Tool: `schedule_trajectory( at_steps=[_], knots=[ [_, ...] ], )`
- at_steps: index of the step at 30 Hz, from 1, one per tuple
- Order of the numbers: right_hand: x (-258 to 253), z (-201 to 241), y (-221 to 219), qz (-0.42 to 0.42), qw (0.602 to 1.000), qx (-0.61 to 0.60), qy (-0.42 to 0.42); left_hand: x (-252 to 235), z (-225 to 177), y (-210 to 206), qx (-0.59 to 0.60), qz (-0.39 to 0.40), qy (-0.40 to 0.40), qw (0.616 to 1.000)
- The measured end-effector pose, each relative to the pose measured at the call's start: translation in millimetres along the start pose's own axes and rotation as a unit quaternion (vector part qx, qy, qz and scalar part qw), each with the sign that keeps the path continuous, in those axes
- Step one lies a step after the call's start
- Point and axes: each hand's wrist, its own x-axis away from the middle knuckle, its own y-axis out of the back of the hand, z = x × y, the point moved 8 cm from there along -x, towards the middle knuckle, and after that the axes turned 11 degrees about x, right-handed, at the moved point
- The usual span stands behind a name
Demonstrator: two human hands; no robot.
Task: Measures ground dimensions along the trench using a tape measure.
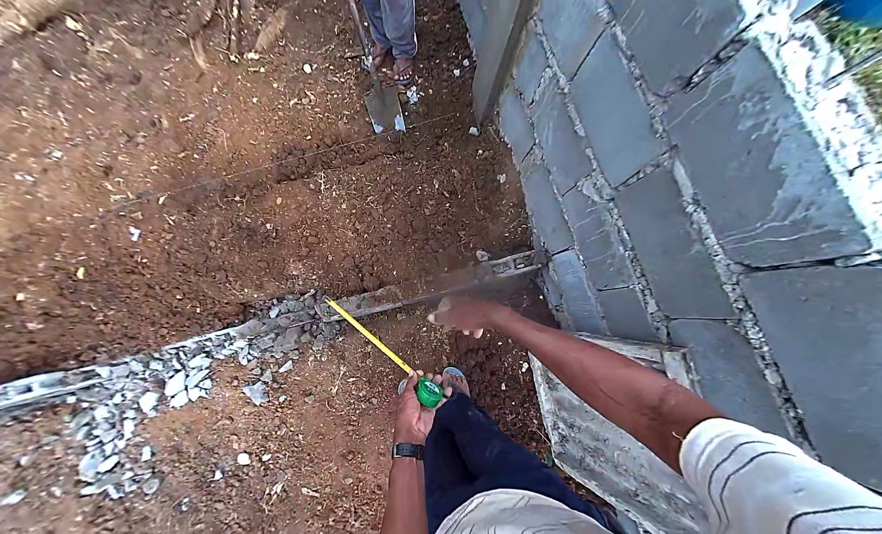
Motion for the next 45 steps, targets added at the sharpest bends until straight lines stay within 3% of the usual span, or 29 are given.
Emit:
schedule_trajectory(
  at_steps=[2,5,10,13,16,20,23,27,30,33,36,38,40,43,45],
  knots=[
    [7.4,7.5,-61.6,0.074,0.997,-0.002,0.012,2.1,3.8,-23.3,0.04,-0.004,-0.012,0.999],
    [-0.7,16.2,-90.6,0.029,0.998,-0.034,0.052,-1.0,1.3,-62.6,0.077,0.015,-0.027,0.997],
    [-9.8,44.0,-38.8,0.01,0.997,-0.057,0.059,-29.3,-31.7,-116.4,0.072,0.055,0.004,0.996],
    [-20.4,49.2,9.6,0.008,0.997,-0.073,0.012,-44.1,-61.6,-168.0,-0.005,0.07,0.065,0.995],
    [-18.0,40.7,59.8,-0.029,0.998,-0.05,-0.034,-56.5,-77.5,-219.3,-0.106,0.089,0.069,0.988],
    [20.6,31.6,145.7,-0.046,0.994,-0.032,-0.09,-59.7,-97.6,-292.9,-0.172,0.111,0.035,0.978],
    [62.1,9.5,212.8,-0.036,0.989,-0.015,-0.139,-71.5,-114.3,-351.7,-0.127,0.131,0.014,0.983],
    [105.5,-5.4,313.6,-0.064,0.982,0.013,-0.178,-112.1,-131.1,-426.8,-0.076,0.136,0.033,0.987],
    [100.4,-1.5,400.1,-0.098,0.978,0.081,-0.167,-158.8,-119.4,-490.0,-0.067,0.154,0.063,0.984],
    [57.9,-10.9,496.0,-0.107,0.964,0.145,-0.196,-212.9,-105.9,-552.4,-0.141,0.193,0.047,0.97],
    [-18.9,-37.3,610.8,-0.107,0.95,0.17,-0.24,-274.8,-112.4,-598.4,-0.275,0.175,-0.087,0.941],
    [-77.7,-71.0,674.9,-0.105,0.939,0.174,-0.276,-297.2,-103.2,-608.0,-0.436,0.118,-0.158,0.878],
    [-129.3,-101.5,727.9,-0.123,0.928,0.185,-0.3,-312.8,-73.1,-612.4,-0.58,0.069,-0.145,0.799],
    [-201.0,-119.7,786.7,-0.127,0.916,0.184,-0.333,-335.3,-24.4,-610.3,-0.666,0.056,-0.087,0.738],
    [-233.5,-134.2,807.4,-0.134,0.908,0.168,-0.36,-343.5,-15.2,-611.8,-0.7,0.037,-0.122,0.702]
  ],
)
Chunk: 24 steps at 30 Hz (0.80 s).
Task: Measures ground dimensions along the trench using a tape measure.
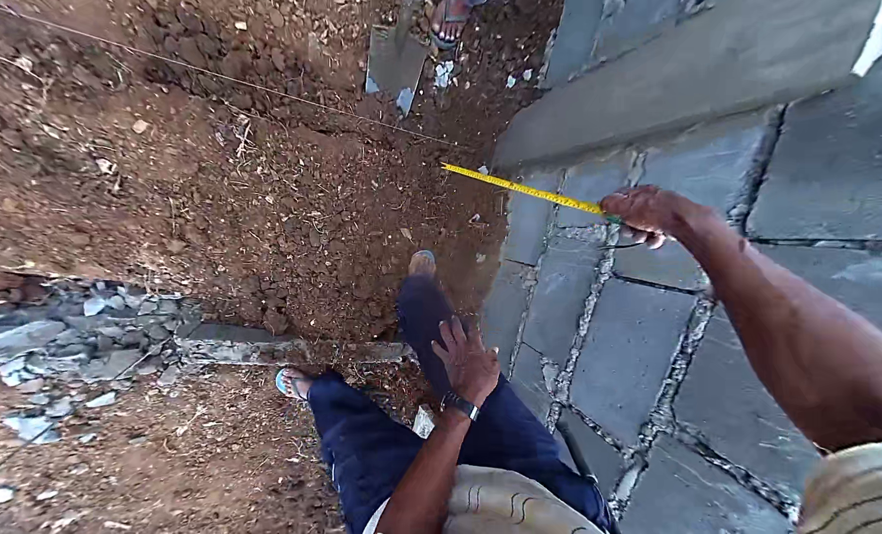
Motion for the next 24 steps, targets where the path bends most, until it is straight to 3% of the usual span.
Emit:
schedule_trajectory(
  at_steps=[8,18,24],
  knots=[
    [-79.8,41.3,5.5,-0.018,0.999,-0.024,-0.038,-14.0,-3.3,6.0,0.0,-0.069,-0.028,0.997],
    [-76.1,23.3,8.2,-0.027,0.999,0.011,-0.033,-18.1,-0.8,2.3,0.001,-0.059,-0.02,0.998],
    [-88.9,25.4,9.9,-0.003,0.997,-0.003,-0.071,-20.4,-1.8,2.9,0.014,-0.064,-0.024,0.998]
  ],
)
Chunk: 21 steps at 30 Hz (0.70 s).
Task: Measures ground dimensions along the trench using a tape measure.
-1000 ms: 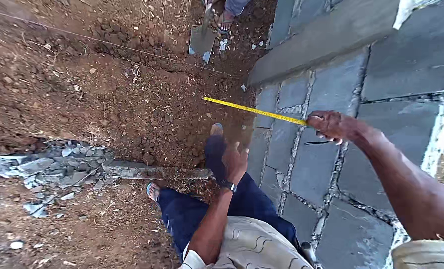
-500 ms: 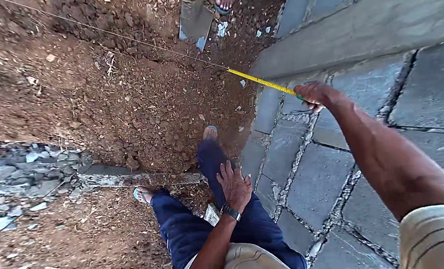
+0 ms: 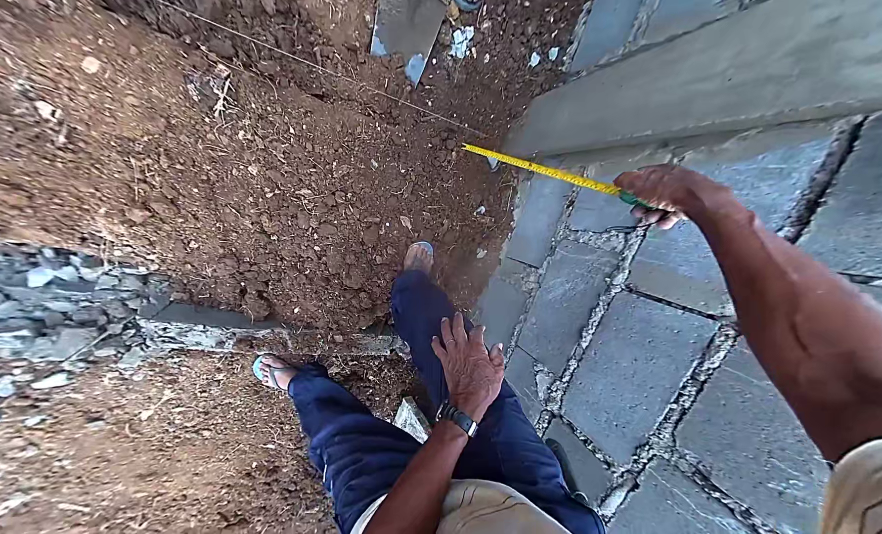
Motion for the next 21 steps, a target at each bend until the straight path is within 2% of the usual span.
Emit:
schedule_trajectory(
  at_steps=[12,21],
  knots=[
    [-80.4,70.3,23.2,-0.02,0.999,0.025,-0.01,-10.3,-5.3,2.9,0.022,-0.026,-0.01,0.999],
    [-113.7,117.8,35.4,-0.038,0.997,0.064,-0.011,-23.9,-19.5,2.4,0.026,-0.027,-0.011,0.999]
  ],
)
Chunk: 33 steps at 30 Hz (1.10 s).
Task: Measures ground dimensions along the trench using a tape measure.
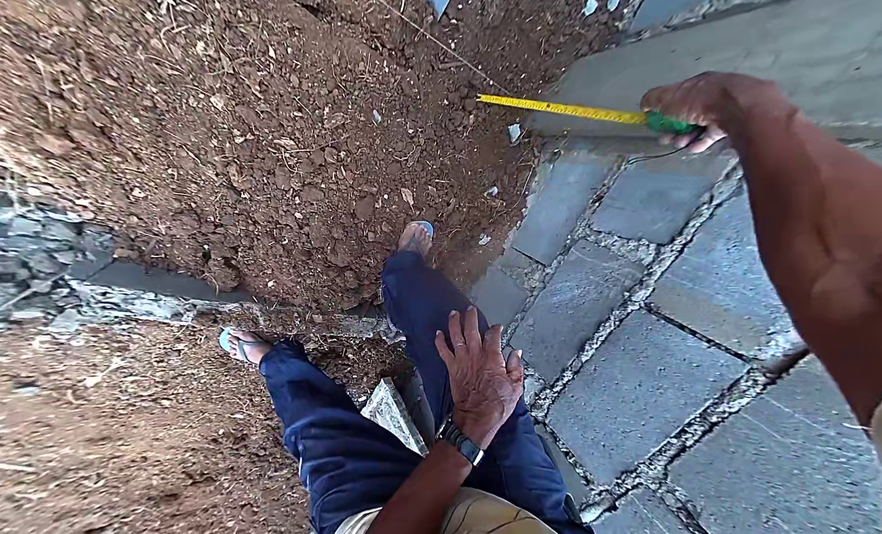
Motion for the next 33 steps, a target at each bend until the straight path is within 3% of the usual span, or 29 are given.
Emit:
schedule_trajectory(
  at_steps=[11,33],
  knots=[
    [-32.1,21.7,0.3,-0.007,1.0,0.007,0.004,-12.8,-6.7,-2.3,-0.004,-0.012,0.002,1.0],
    [-21.8,33.0,-1.5,-0.003,1.0,0.019,0.013,-18.6,-8.3,-1.3,0.002,-0.024,-0.001,1.0]
  ],
)
